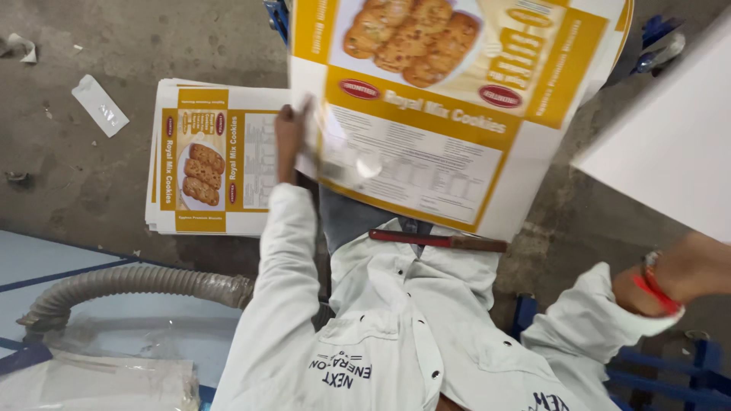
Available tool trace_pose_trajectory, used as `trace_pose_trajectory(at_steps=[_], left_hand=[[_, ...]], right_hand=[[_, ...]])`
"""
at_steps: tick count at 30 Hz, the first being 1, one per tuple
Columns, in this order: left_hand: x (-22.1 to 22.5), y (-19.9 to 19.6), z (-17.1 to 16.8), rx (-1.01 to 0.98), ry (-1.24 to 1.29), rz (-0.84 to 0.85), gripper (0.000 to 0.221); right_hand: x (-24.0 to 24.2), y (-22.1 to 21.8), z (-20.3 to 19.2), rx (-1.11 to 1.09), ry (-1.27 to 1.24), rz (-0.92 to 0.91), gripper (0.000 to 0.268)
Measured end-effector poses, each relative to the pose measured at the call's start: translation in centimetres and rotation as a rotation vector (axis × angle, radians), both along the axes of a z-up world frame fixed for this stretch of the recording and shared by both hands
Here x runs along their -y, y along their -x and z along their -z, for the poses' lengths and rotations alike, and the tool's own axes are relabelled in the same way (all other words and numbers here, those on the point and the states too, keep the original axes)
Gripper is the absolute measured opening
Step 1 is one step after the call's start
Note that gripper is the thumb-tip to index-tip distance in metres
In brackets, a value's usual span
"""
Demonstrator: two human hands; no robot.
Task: The person folds and applies pressure to cardboard packaging sheets for cookie boxes using a small handheld tool to secure the folds, handling one sheet at a time from a stack on the floor and moving completed ones aside.
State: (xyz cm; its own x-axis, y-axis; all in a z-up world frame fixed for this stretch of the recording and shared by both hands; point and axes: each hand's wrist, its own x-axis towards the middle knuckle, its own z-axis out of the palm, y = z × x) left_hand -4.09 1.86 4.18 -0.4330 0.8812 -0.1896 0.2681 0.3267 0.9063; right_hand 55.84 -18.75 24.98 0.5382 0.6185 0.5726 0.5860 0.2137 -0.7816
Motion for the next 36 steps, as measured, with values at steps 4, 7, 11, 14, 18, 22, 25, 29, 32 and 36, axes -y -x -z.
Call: trace_pose_trajectory(at_steps=[4, 7, 11, 14, 18, 22, 25, 29, 32, 36], left_hand=[[2.3, -7.4, 0.4, 0.006, -0.099, -0.098, 0.062], [4.2, -10.2, 0.5, 0.145, -0.253, -0.010, 0.062], [6.8, -7.5, -0.1, 1.030, -0.116, 0.286, 0.078], [5.6, -4.0, -2.2, 1.303, 0.053, 0.416, 0.091], [5.5, -3.5, -3.1, 0.602, 0.046, 0.629, 0.062], [2.5, -4.3, -3.5, 0.410, 0.096, 0.655, 0.060], [-0.4, -5.2, -3.3, 0.557, 0.083, 0.485, 0.062], [-4.6, -8.6, -3.8, 0.451, -0.081, 0.285, 0.063], [-6.0, -11.8, -5.1, 0.396, -0.282, 0.170, 0.054], [-6.5, -12.0, -7.7, 0.148, -0.335, 0.007, 0.044]], right_hand=[[-3.1, 9.2, 4.2, 0.526, 0.153, -0.195, 0.069], [-4.7, 19.6, 10.5, 0.909, 0.256, -0.433, 0.076], [-3.0, 26.7, 15.1, 1.098, 0.322, -0.533, 0.082], [-4.3, 28.1, 14.2, 1.047, 0.382, -0.526, 0.085], [-3.3, 27.1, 13.0, 0.978, 0.537, -0.638, 0.078], [-4.1, 20.3, 12.3, 0.469, 0.543, -0.928, 0.075], [-6.1, 9.2, 11.6, 0.389, 0.278, -0.336, 0.071], [-12.2, -2.6, 13.2, -0.739, 0.124, -0.134, 0.065], [-14.3, -4.3, 17.2, -0.355, 0.421, 0.088, 0.050], [-13.6, -4.4, 16.8, -0.693, -0.053, 0.081, 0.037]])
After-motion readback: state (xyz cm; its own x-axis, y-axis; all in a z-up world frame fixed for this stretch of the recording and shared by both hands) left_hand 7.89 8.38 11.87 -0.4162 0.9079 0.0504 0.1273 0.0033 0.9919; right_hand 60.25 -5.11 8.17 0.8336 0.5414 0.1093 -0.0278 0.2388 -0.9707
